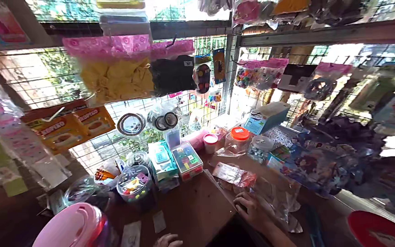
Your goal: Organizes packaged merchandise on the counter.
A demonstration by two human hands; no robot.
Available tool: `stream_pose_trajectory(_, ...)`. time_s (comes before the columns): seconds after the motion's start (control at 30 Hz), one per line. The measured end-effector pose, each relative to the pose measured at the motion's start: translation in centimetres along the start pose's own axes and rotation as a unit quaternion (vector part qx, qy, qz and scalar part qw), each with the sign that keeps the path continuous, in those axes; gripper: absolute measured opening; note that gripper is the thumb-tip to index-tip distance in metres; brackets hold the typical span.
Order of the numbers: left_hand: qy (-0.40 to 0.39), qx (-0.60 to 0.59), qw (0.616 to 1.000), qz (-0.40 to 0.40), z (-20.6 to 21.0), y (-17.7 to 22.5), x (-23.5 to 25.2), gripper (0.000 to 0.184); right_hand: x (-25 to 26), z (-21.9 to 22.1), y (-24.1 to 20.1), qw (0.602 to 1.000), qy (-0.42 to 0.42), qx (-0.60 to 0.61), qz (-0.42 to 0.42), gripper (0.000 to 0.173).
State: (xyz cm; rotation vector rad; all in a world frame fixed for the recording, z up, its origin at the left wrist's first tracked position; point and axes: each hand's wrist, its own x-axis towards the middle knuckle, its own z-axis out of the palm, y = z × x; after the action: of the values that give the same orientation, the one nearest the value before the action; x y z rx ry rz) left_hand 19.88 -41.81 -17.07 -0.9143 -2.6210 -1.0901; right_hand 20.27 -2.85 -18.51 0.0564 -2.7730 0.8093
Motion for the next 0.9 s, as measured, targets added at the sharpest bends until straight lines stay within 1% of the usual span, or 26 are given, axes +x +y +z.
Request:
stream_pose_trajectory(0.07,-0.014,-0.043,0.999,0.007,-0.1,0.6,1.4,0.024,0.0,0.0,0.0,1.0,0.002,0.003,0.001,0.022)
stream_pose_trajectory(0.17,-0.035,-0.141,0.989,-0.005,0.5,2.1,3.5,0.022,-0.1,0.3,-0.1,1.0,0.024,0.008,-0.013,0.02)
stream_pose_trajectory(0.27,-0.063,-0.262,0.96,-0.072,1.7,4.2,5.0,0.026,-0.1,0.3,-0.2,0.999,0.036,0.021,-0.02,0.02)
stream_pose_trajectory(0.33,-0.096,-0.306,0.941,-0.106,2.6,5.3,5.8,0.026,-0.1,0.3,-0.2,0.999,0.041,0.021,-0.02,0.02)
stream_pose_trajectory(0.4,-0.123,-0.322,0.932,-0.11,3.7,5.9,6.5,0.03,-0.2,0.2,-0.1,0.999,0.038,0.021,-0.016,0.021)
stream_pose_trajectory(0.53,-0.153,-0.361,0.917,-0.075,6.1,6.0,7.7,0.04,-0.2,0.0,-0.2,0.999,0.026,0.022,-0.008,0.021)
stream_pose_trajectory(0.63,-0.182,-0.367,0.906,-0.104,7.6,6.0,8.5,0.038,-0.1,-0.2,-0.1,0.999,0.026,0.026,-0.004,0.021)
stream_pose_trajectory(0.73,-0.174,-0.355,0.91,-0.124,8.8,6.2,8.7,0.035,-0.2,-0.6,0.0,0.999,0.021,0.031,0.002,0.021)
stream_pose_trajectory(0.9,-0.149,-0.323,0.925,-0.13,9.0,7.0,8.4,0.031,-0.1,-0.9,0.4,0.999,0.005,0.034,0.011,0.026)
